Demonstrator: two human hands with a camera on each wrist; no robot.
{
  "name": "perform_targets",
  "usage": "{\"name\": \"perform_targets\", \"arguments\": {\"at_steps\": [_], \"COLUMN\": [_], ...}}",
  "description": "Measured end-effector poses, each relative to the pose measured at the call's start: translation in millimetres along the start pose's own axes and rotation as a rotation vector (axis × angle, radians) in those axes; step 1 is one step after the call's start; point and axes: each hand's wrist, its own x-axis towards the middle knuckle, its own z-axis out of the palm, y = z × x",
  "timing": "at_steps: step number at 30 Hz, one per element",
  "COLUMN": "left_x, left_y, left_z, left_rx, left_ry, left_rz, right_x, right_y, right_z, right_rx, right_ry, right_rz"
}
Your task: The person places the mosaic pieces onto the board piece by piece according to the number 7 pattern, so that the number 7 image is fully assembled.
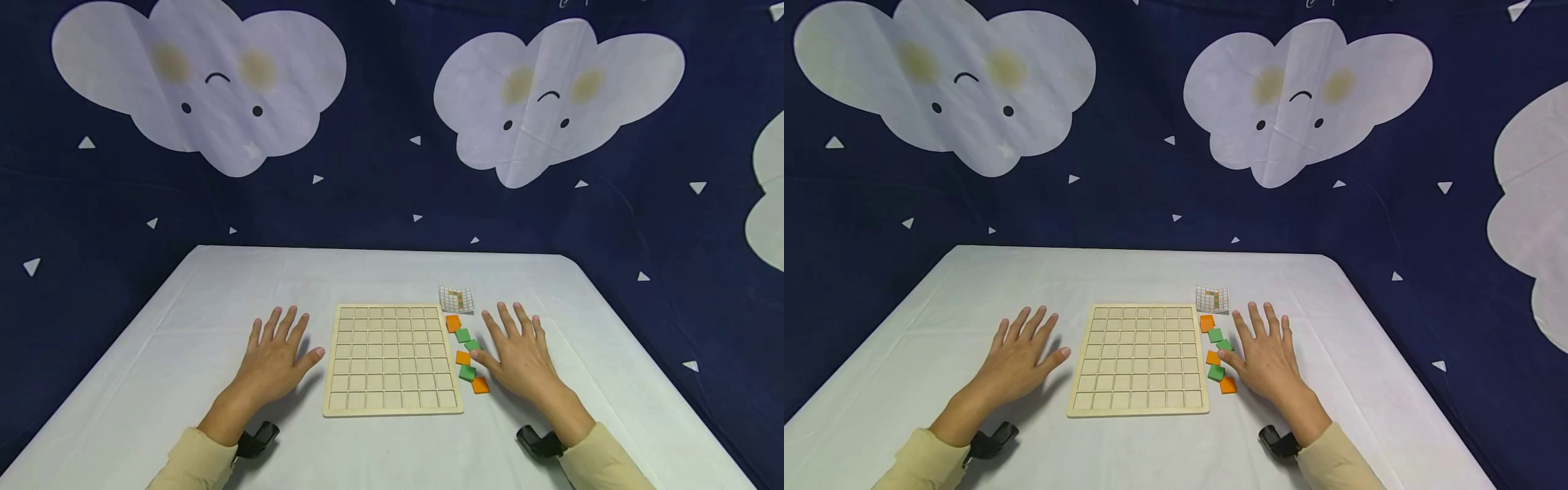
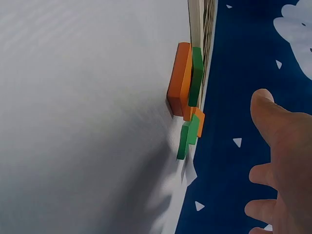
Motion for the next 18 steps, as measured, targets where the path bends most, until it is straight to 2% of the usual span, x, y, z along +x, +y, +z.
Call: {"name": "perform_targets", "arguments": {"at_steps": [18], "left_x": [0.2], "left_y": [1.5], "left_z": [4.4], "left_rx": [-0.019], "left_ry": [0.021], "left_rz": [0.050], "right_x": [-2.2], "right_y": [-0.2], "right_z": [0.5], "right_rx": [0.023], "right_ry": [0.030], "right_rz": [-0.026]}}
